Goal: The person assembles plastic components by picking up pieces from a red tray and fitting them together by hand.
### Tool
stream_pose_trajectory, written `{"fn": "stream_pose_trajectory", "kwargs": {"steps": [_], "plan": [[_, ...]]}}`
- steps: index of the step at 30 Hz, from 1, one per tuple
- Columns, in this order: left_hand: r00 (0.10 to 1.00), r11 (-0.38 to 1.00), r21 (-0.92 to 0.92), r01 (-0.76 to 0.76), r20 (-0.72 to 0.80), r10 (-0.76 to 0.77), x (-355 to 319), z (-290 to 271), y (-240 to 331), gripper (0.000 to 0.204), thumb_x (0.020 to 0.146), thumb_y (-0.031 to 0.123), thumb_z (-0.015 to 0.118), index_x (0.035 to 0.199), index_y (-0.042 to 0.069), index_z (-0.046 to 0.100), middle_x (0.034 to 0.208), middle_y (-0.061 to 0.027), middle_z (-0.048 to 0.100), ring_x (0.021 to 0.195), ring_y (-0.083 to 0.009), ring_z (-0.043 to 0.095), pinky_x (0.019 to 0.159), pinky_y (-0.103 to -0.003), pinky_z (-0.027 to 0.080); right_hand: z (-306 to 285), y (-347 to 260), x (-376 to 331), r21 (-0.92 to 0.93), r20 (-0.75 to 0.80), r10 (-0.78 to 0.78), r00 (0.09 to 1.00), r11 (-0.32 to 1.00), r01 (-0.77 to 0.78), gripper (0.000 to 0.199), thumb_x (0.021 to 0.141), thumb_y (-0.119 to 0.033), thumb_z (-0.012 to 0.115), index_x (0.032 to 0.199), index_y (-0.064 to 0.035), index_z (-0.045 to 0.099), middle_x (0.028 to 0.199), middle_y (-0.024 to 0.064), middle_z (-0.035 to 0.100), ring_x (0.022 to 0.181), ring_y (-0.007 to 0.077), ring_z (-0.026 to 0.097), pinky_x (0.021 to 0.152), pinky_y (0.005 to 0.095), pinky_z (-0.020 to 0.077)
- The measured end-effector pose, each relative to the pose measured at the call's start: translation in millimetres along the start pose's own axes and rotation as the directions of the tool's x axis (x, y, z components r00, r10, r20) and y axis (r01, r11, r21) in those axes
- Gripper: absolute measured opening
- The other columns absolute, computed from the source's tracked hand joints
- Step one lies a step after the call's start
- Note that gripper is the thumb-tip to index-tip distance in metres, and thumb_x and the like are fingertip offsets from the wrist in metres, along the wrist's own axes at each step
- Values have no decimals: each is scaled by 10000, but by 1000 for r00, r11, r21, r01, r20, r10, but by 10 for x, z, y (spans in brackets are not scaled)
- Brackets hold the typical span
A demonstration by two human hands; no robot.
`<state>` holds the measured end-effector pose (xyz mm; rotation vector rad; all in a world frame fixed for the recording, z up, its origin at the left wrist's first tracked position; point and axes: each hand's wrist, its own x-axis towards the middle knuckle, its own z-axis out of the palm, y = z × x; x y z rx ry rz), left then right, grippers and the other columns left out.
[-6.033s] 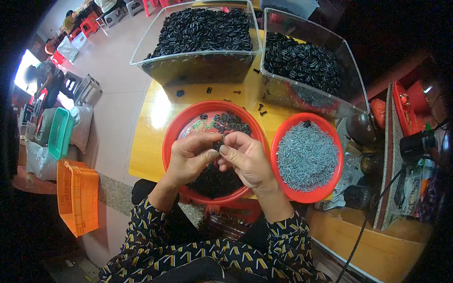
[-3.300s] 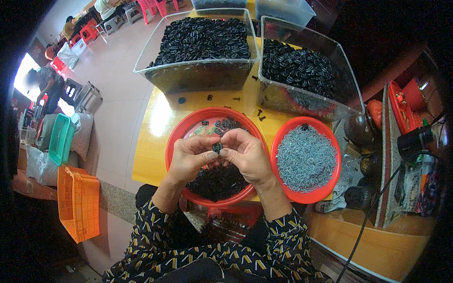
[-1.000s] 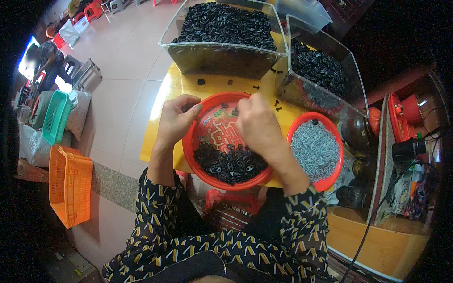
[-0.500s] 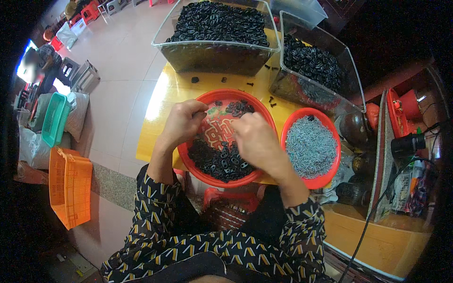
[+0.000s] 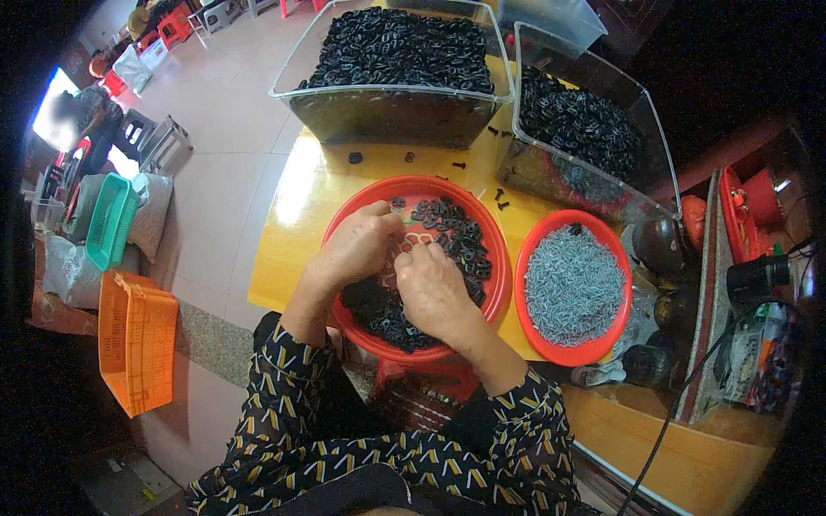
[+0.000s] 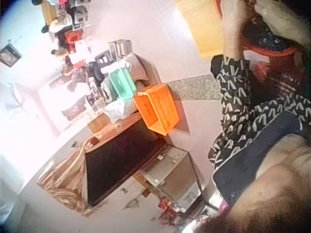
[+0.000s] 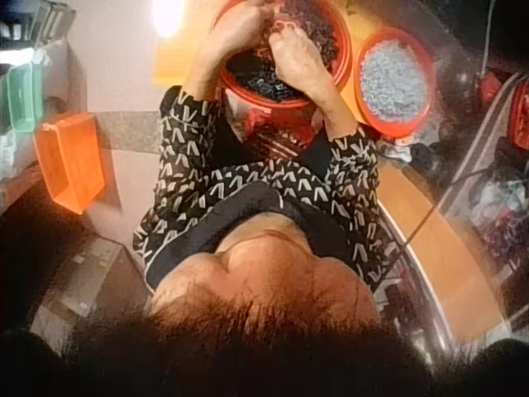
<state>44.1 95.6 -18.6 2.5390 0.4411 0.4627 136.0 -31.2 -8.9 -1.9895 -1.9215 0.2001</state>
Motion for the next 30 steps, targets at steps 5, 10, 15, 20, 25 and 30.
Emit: {"fn": "stream_pose_trajectory", "kwargs": {"steps": [5, 10, 15, 20, 25, 30], "plan": [[999, 989, 137, -54, 9, 54, 25, 56, -24, 182, 571, 71, 612, 722, -14, 554, 754, -171, 522, 718, -325, 535, 638, -377, 453, -36, -8, -1, -45, 34, -14, 999, 999, 15, 128, 628, 14, 520, 754, 34, 509, 791, 191, 512, 799, 319, 497, 703, 372, 439], [1000, 1000, -11, -15, -11, 15, 2, -13, 56, 165, 617, 33, 587, 763, -18, 529, 759, -175, 515, 723, -325, 532, 621, -379, 440, -34, 13, -39, -3, -23, -15, 1000, 1000, 15, 183, 592, 47, 516, 769, 49, 472, 780, 191, 491, 763, 331, 480, 711, 378, 420], [994, 981, -193, -12, -107, -9, 3, -15, 67, 127, 670, -11, 549, 792, -21, 516, 766, -177, 514, 720, -334, 535, 615, -368, 432, -88, 114, -50, 249, -173, 0, 985, 968, 44, 169, 659, 50, 523, 822, 31, 482, 784, 186, 496, 743, 340, 497, 685, 380, 429], [953, 713, -656, 248, 35, -299, -35, -45, 129, 76, 750, -26, 521, 822, -7, 537, 721, -62, 559, 664, -148, 539, 606, -253, 432, -36, 316, -67, 583, -278, 153, 948, 812, 40, 172, 736, 29, 524, 905, 31, 499, 805, 142, 539, 713, 260, 549, 630, 334, 447], [924, 310, -920, 239, 117, -364, -80, 4, 158, 38, 784, 8, 544, 821, 1, 549, 722, -31, 565, 645, -82, 521, 578, -207, 429, -146, 288, -66, 972, 112, 400, 910, 148, -185, 85, 830, -28, 489, 901, 10, 516, 746, 22, 537, 644, 64, 524, 542, 202, 438], [910, -75, -978, 193, 208, -358, -105, 40, 330, 72, 788, 59, 579, 839, 15, 553, 704, -51, 577, 535, -126, 531, 465, -230, 439, -218, 178, -106, 991, 85, 430, 899, 53, -119, 97, 826, -16, 492, 918, -2, 518, 761, 18, 543, 638, 61, 526, 542, 184, 437]]}}
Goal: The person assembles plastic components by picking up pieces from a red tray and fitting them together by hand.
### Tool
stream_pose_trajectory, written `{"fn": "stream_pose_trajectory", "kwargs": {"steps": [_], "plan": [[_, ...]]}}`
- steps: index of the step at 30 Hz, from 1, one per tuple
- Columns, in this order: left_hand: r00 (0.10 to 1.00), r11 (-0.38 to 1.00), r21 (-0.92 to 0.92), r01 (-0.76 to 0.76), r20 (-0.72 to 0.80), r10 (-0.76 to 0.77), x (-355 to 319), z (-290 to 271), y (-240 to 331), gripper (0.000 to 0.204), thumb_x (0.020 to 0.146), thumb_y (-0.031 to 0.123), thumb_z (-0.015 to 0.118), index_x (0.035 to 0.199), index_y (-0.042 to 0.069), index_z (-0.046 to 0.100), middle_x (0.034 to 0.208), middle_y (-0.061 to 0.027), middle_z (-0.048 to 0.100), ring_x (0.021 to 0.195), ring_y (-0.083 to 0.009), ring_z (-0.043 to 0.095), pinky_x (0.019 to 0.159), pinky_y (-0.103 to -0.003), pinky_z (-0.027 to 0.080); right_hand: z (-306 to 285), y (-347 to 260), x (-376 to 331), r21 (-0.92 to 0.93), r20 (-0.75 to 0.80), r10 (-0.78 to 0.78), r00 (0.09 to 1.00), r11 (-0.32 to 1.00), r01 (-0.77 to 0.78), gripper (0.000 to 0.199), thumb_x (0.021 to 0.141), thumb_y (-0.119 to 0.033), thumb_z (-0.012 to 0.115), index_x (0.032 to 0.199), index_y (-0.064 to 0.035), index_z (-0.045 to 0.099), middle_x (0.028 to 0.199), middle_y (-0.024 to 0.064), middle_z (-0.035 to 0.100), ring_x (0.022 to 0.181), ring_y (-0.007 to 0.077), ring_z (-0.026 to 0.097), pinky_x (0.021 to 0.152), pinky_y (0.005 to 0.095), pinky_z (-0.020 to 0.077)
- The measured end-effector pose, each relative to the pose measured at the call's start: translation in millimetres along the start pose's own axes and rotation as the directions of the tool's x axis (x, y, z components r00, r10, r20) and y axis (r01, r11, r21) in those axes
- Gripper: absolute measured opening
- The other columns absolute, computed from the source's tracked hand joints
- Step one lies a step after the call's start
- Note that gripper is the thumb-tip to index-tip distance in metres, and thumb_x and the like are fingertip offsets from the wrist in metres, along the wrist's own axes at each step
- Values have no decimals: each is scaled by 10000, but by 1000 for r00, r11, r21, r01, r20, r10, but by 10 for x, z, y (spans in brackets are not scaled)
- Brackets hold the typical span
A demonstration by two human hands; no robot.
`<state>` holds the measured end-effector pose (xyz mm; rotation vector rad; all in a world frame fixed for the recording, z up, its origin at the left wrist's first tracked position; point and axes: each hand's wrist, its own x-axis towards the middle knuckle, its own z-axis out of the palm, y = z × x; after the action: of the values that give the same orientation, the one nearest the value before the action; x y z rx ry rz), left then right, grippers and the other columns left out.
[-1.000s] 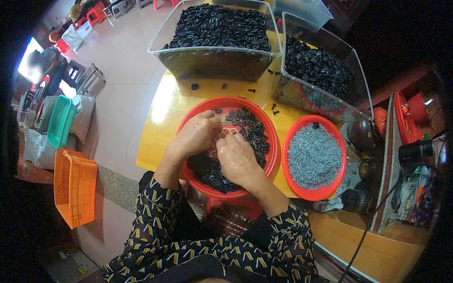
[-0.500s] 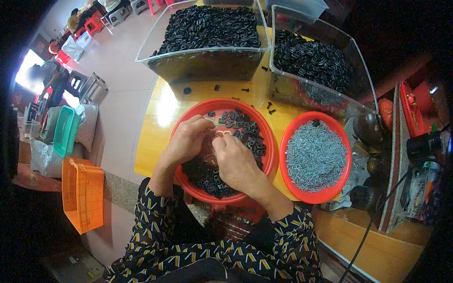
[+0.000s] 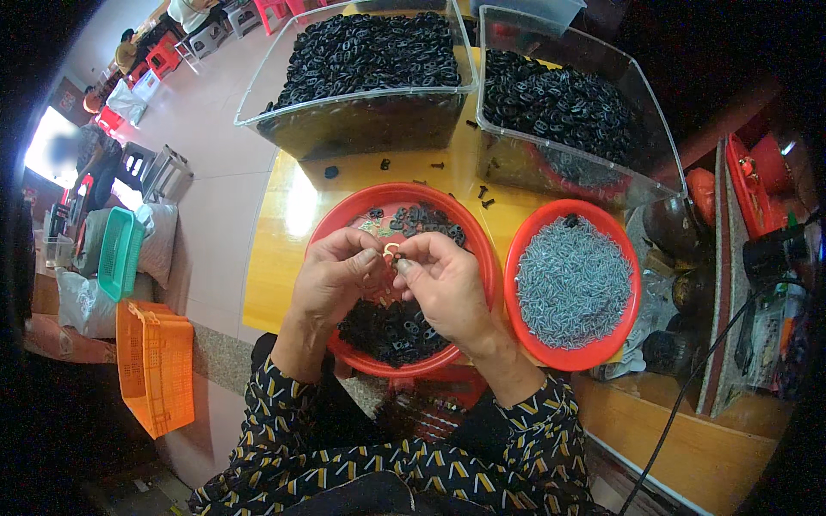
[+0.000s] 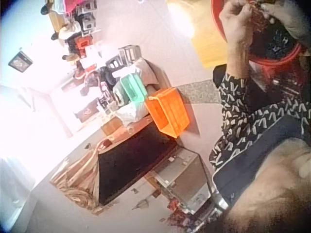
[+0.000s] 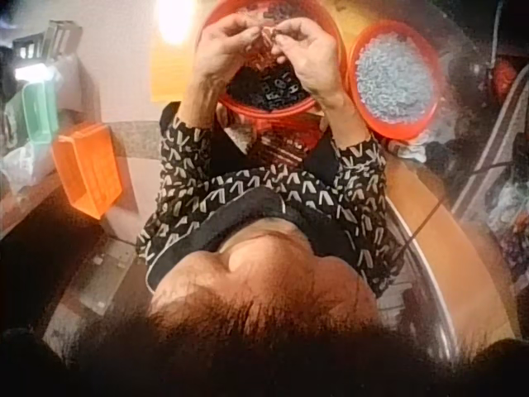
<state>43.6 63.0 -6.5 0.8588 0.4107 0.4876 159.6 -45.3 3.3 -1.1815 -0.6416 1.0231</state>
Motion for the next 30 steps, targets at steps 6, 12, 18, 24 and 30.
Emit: {"fn": "stream_pose_trajectory", "kwargs": {"steps": [6, 12, 18, 24, 30], "plan": [[996, 984, -159, 85, -9, -88, -25, 59, -91, 76, 792, 57, 569, 858, 22, 556, 764, -59, 578, 644, -148, 552, 603, -255, 462, 46, -43, -58, -39, -42, -56, 998, 998, 54, 103, 818, -4, 503, 919, 5, 513, 768, 18, 543, 653, 57, 524, 573, 192, 451], [989, 959, -244, 146, 62, -135, -39, 67, -102, 87, 791, 54, 568, 875, 32, 555, 824, -58, 578, 702, -155, 558, 650, -267, 462, 75, -40, -71, -49, -52, -93, 994, 995, 91, 91, 816, -3, 505, 906, 7, 510, 767, 13, 543, 644, 47, 510, 581, 189, 445], [992, 971, -204, 124, 14, -123, -44, 54, -127, 85, 790, 51, 570, 872, 33, 556, 805, -55, 582, 688, -144, 560, 628, -253, 465, 61, -24, -66, -97, -47, -85, 995, 992, 81, 95, 816, 5, 495, 910, 9, 505, 779, 13, 542, 647, 45, 508, 580, 183, 439], [996, 995, -67, 69, -48, -72, -59, 128, -132, 74, 788, 59, 580, 848, 20, 560, 755, -44, 583, 627, -115, 554, 557, -212, 455, 69, 3, -77, -145, -93, -119, 989, 984, 105, 88, 805, 18, 505, 892, 4, 508, 756, 5, 540, 674, 39, 516, 571, 184, 440], [999, 997, 65, 32, -43, -29, -59, 85, -153, 60, 796, 58, 569, 837, 14, 567, 723, -26, 576, 594, -81, 534, 522, -179, 424, 43, -10, -77, -189, -67, -103, 992, 978, 88, 71, 796, 26, 513, 863, 2, 510, 738, 1, 542, 645, 41, 521, 548, 184, 441]]}}
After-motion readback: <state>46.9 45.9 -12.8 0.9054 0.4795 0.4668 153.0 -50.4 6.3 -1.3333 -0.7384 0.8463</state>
